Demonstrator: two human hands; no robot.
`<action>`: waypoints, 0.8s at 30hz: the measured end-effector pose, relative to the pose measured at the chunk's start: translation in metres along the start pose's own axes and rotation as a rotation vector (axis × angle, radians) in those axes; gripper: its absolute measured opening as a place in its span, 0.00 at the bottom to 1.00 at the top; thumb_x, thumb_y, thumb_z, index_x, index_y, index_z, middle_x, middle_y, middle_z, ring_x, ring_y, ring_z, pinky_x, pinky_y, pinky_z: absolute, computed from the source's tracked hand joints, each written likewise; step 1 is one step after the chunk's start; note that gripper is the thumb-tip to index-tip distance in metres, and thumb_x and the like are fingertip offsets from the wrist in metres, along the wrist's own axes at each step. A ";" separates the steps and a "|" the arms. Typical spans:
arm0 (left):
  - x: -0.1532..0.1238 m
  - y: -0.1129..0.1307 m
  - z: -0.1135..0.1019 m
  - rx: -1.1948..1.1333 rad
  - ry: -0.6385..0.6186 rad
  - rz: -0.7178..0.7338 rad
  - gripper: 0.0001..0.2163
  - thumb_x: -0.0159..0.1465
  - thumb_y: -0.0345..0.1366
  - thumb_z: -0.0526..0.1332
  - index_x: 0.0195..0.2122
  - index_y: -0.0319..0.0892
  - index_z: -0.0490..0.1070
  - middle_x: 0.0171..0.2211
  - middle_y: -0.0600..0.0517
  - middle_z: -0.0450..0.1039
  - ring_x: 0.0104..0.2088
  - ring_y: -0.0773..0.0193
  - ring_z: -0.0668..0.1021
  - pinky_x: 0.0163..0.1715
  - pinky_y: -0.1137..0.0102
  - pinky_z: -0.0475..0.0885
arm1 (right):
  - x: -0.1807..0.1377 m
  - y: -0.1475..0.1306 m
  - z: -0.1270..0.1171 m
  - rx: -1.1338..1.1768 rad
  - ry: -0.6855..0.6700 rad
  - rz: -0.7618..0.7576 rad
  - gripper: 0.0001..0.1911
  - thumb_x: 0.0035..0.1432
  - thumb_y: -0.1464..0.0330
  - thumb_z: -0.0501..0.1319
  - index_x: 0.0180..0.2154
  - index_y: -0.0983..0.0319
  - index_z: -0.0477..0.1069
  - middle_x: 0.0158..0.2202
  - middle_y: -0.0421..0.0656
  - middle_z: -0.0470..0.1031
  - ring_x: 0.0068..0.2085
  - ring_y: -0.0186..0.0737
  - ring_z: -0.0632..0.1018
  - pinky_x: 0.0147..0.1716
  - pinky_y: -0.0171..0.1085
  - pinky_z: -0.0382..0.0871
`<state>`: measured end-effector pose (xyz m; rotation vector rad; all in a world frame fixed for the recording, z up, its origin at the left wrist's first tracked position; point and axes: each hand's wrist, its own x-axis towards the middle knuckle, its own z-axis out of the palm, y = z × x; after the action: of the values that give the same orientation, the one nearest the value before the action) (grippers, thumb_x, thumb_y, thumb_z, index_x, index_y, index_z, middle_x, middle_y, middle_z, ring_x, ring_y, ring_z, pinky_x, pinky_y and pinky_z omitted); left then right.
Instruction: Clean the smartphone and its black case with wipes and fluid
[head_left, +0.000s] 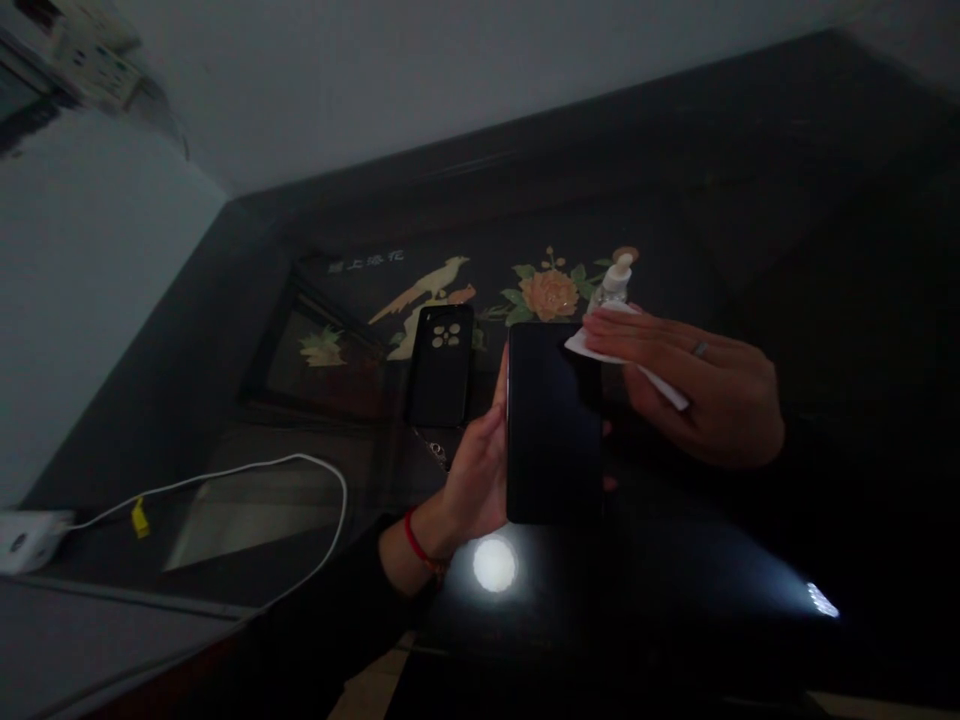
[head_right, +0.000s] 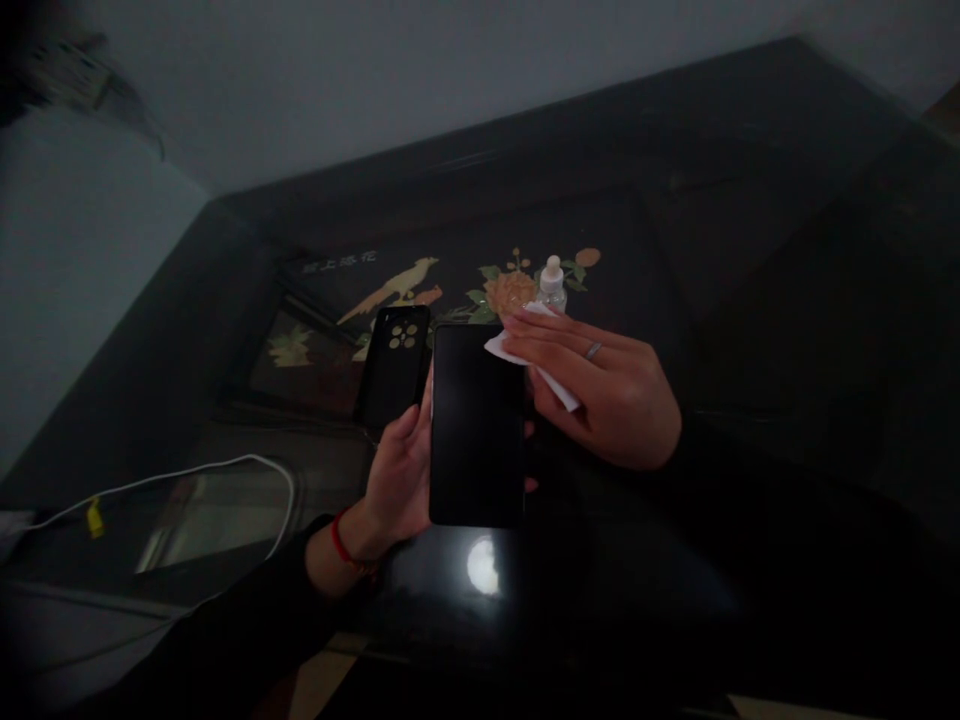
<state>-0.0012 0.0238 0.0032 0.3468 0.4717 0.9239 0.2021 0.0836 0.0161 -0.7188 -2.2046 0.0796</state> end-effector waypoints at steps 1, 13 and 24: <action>0.000 0.000 0.000 0.000 -0.007 -0.010 0.32 0.66 0.45 0.54 0.66 0.70 0.37 0.61 0.49 0.65 0.54 0.45 0.74 0.48 0.40 0.66 | 0.000 0.000 0.001 -0.001 0.004 0.013 0.20 0.60 0.79 0.54 0.54 0.66 0.69 0.53 0.52 0.74 0.56 0.45 0.74 0.58 0.48 0.69; 0.001 -0.018 0.003 -0.109 0.125 -0.180 0.30 0.64 0.58 0.48 0.64 0.52 0.59 0.58 0.47 0.68 0.57 0.50 0.70 0.56 0.56 0.63 | 0.009 -0.020 0.014 -0.007 -0.131 -0.211 0.17 0.64 0.76 0.54 0.53 0.71 0.69 0.55 0.55 0.73 0.59 0.47 0.70 0.59 0.50 0.66; 0.002 -0.007 -0.001 -0.204 0.112 -0.242 0.37 0.60 0.66 0.34 0.64 0.56 0.57 0.56 0.51 0.70 0.58 0.53 0.69 0.57 0.56 0.59 | 0.008 -0.011 0.011 -0.092 -0.108 -0.297 0.16 0.64 0.77 0.54 0.53 0.74 0.68 0.54 0.58 0.72 0.60 0.50 0.69 0.58 0.51 0.68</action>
<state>0.0038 0.0216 -0.0016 0.0510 0.5048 0.7493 0.1850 0.0806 0.0169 -0.4380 -2.4075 -0.1365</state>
